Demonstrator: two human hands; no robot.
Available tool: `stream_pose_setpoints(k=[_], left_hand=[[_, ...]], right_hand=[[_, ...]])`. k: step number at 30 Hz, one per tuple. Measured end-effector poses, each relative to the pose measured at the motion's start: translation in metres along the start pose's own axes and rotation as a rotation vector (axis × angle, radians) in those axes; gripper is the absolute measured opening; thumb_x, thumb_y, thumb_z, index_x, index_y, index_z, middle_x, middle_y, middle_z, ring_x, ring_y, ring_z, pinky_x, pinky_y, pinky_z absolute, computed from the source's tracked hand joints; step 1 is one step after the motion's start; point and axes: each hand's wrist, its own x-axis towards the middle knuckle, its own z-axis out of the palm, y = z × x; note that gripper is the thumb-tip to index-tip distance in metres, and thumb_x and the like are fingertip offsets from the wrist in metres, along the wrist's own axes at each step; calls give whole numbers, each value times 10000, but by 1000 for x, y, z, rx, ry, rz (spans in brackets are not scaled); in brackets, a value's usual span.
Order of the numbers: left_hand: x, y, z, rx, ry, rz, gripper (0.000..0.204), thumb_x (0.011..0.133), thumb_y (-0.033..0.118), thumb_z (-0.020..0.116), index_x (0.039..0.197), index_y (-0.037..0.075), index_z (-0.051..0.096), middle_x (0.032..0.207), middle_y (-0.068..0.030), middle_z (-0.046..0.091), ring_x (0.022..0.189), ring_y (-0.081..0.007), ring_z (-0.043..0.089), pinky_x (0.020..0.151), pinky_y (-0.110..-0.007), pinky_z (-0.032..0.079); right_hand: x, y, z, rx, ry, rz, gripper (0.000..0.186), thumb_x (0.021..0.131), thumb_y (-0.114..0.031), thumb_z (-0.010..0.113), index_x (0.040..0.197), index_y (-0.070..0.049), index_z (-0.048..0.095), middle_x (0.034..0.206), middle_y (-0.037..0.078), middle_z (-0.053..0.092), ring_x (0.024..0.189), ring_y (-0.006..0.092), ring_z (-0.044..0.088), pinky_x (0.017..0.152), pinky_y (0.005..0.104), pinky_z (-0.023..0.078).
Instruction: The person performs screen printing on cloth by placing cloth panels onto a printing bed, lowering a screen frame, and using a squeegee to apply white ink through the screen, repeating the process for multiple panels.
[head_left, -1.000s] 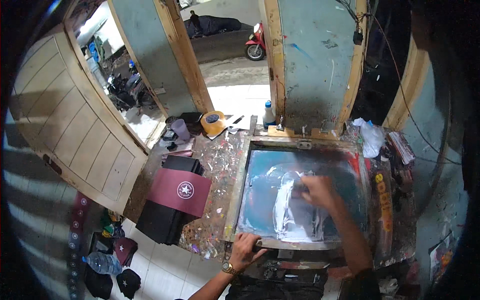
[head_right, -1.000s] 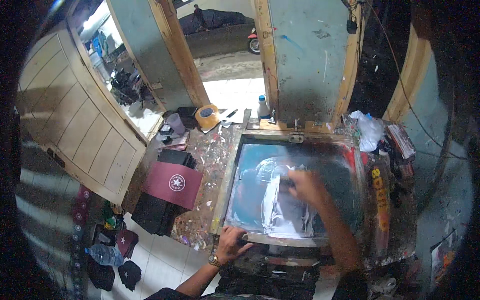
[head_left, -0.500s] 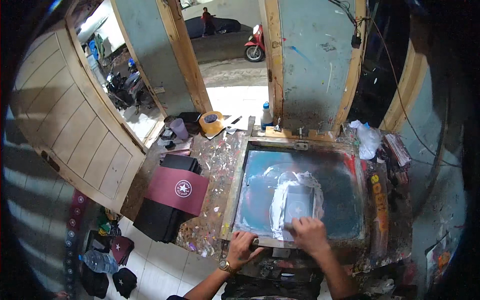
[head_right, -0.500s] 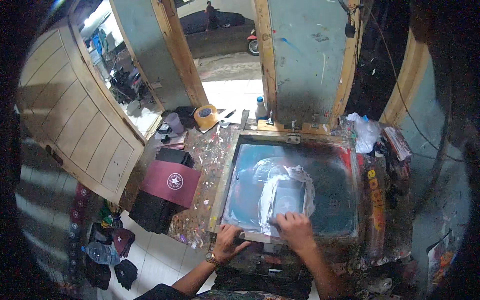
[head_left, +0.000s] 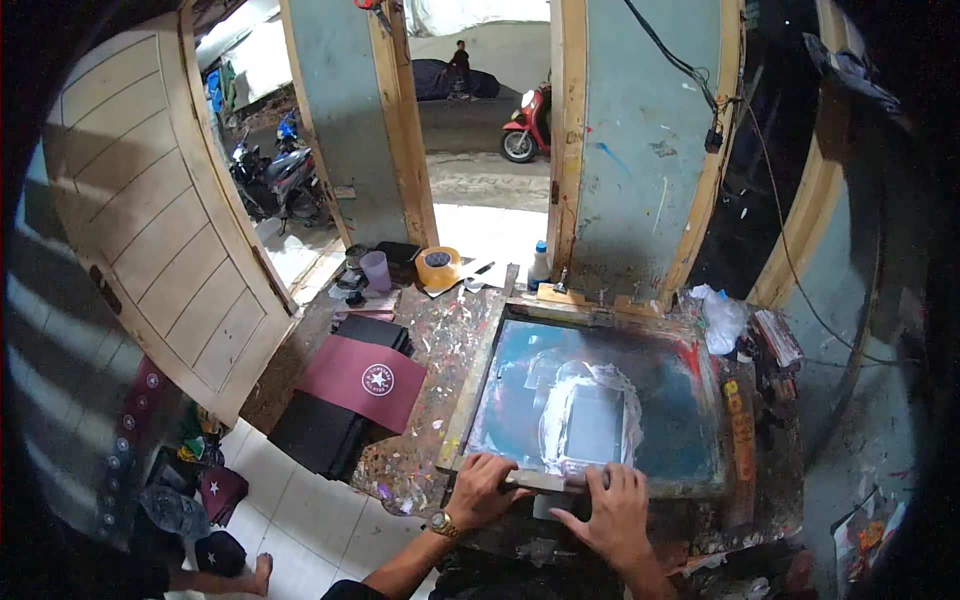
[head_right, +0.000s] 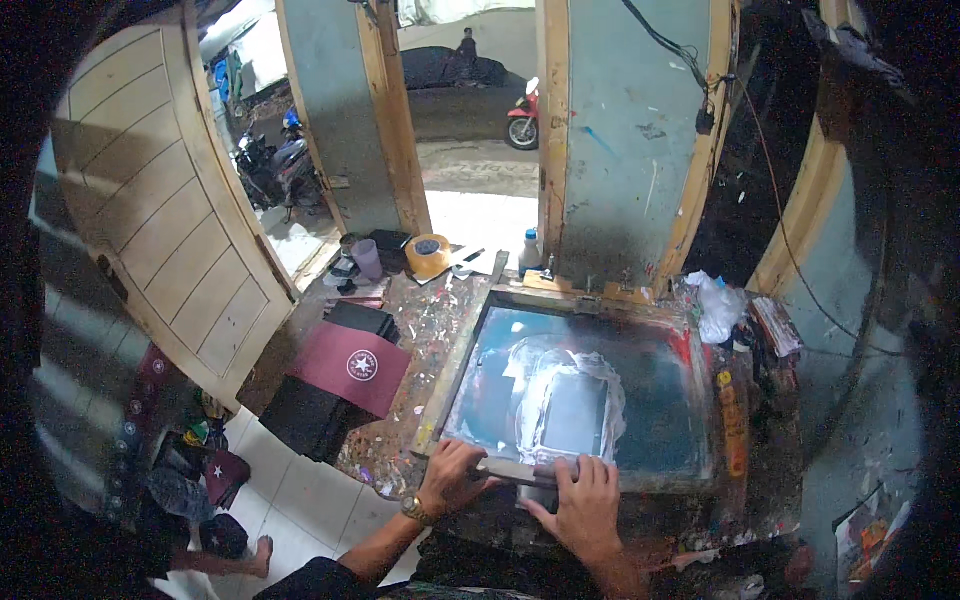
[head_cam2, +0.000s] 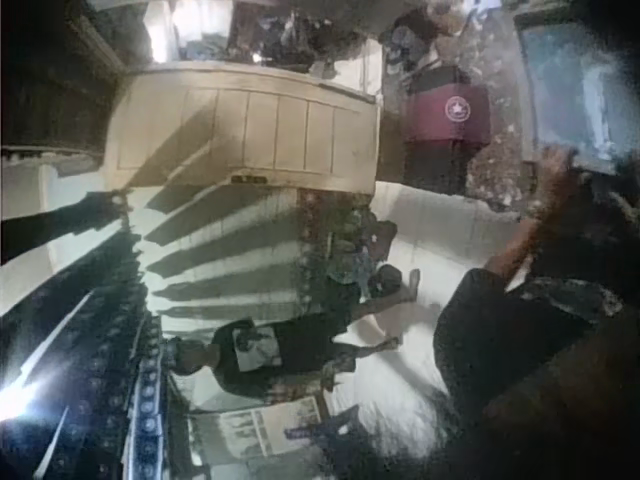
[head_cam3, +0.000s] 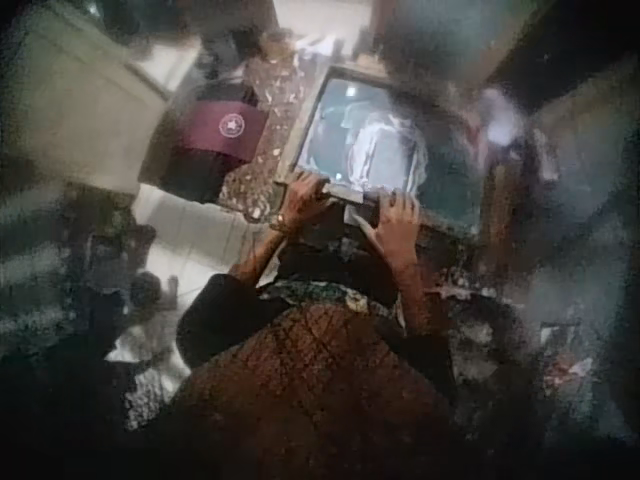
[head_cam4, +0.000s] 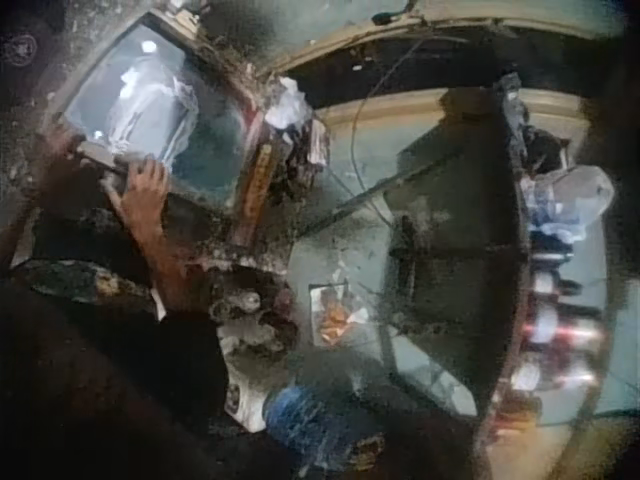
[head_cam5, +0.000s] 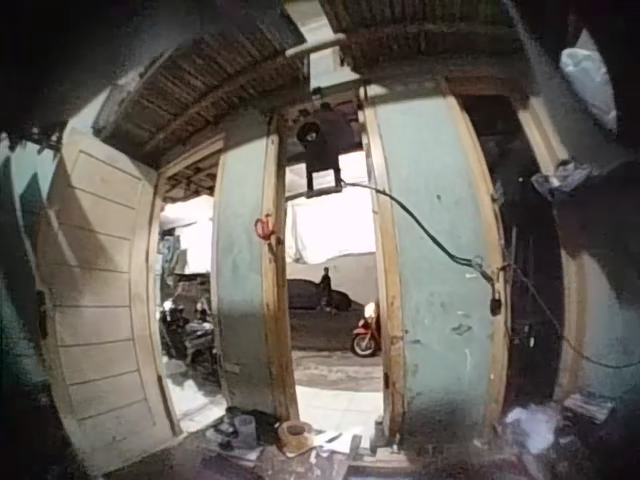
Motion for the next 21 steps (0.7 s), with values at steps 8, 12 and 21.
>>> stream_pose_setpoints(k=[8,12,21], left_hand=[[151,60,-93,360,454,248,435,868,405,824,1099,72,667,871,-51,647,832,-249,641,783,-392,454],[181,40,-29,-113,401,359,377,902,369,776,1089,61,665,1020,-111,688,955,-275,630,806,-451,466],[224,-110,201,150,-368,-299,748,1021,607,446,1552,81,463,1684,-117,331,1558,-286,298,1287,-548,119]], right_hand=[[142,53,-98,-313,292,-306,987,467,-530,922,1287,-93,590,931,120,566,847,304,603,752,469,475],[226,70,-173,-224,239,-233,966,458,-558,944,1228,-66,629,1023,148,661,960,371,680,820,475,551],[262,78,-187,-225,173,-198,970,490,-565,936,1257,-43,651,1135,187,720,1058,384,706,943,460,550]])
